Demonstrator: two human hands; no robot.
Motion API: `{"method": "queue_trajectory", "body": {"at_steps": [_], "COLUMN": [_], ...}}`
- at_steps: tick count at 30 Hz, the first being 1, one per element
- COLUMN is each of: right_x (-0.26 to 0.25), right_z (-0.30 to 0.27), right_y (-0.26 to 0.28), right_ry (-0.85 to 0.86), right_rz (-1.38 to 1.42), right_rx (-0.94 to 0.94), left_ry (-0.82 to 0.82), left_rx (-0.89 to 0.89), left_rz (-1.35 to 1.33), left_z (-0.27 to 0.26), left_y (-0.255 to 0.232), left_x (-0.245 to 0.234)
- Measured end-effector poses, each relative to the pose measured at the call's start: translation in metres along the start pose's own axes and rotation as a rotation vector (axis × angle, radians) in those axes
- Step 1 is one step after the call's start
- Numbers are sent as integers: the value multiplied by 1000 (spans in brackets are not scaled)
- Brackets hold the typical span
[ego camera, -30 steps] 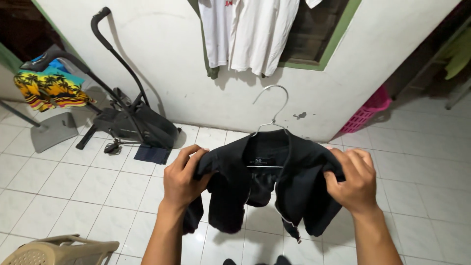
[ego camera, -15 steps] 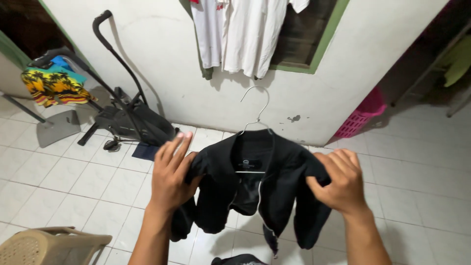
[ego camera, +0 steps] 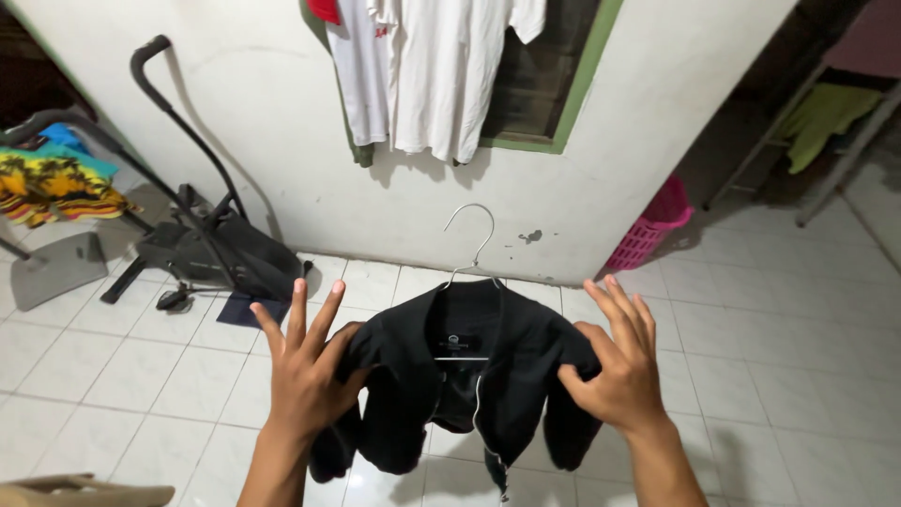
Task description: The person picks a black jacket from a pile of clothes, places it on a hanger, and hangs it on a wall-mounted rack. They smooth the shoulders and sleeves, then zip the jacket closed.
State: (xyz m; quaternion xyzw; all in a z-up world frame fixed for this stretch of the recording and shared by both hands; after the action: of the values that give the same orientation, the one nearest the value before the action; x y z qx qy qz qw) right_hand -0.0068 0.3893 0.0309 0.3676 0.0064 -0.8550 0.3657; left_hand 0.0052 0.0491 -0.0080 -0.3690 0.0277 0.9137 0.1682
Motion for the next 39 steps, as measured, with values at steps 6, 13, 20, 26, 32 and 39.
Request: {"method": "queue_trajectory", "body": {"at_steps": [6, 13, 20, 26, 32, 39], "right_x": [9, 27, 35, 30, 18, 12], "right_z": [17, 32, 39, 38, 42, 37], "right_y": [41, 78, 92, 90, 82, 71], "right_ry": [-63, -82, -72, -65, -92, -104], "right_rz": [-39, -67, -102, -110, -124, -126], "right_rx": [23, 13, 1, 0, -17, -22], "left_ry": [2, 7, 2, -32, -75, -88], "left_rx": [49, 98, 109, 91, 66, 78], "left_rz": [-49, -82, -120, -122, -108, -119], "left_z": [9, 11, 20, 24, 33, 32], "left_y": [32, 76, 96, 96, 85, 73], "left_x": [-11, -24, -30, -27, -27, -25]}}
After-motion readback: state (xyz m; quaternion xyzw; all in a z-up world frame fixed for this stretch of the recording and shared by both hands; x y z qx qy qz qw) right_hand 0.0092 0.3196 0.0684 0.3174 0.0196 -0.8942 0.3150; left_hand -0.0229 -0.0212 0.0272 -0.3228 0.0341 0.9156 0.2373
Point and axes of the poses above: each hand's wrist, its own z-axis towards the middle knuckle, its own x-axis out of the palm, y = z × x, the point moved 6 cm from there along z, towards the middle knuckle, and after that the axes turned 8 degrees about z, right-handed, at the moved point
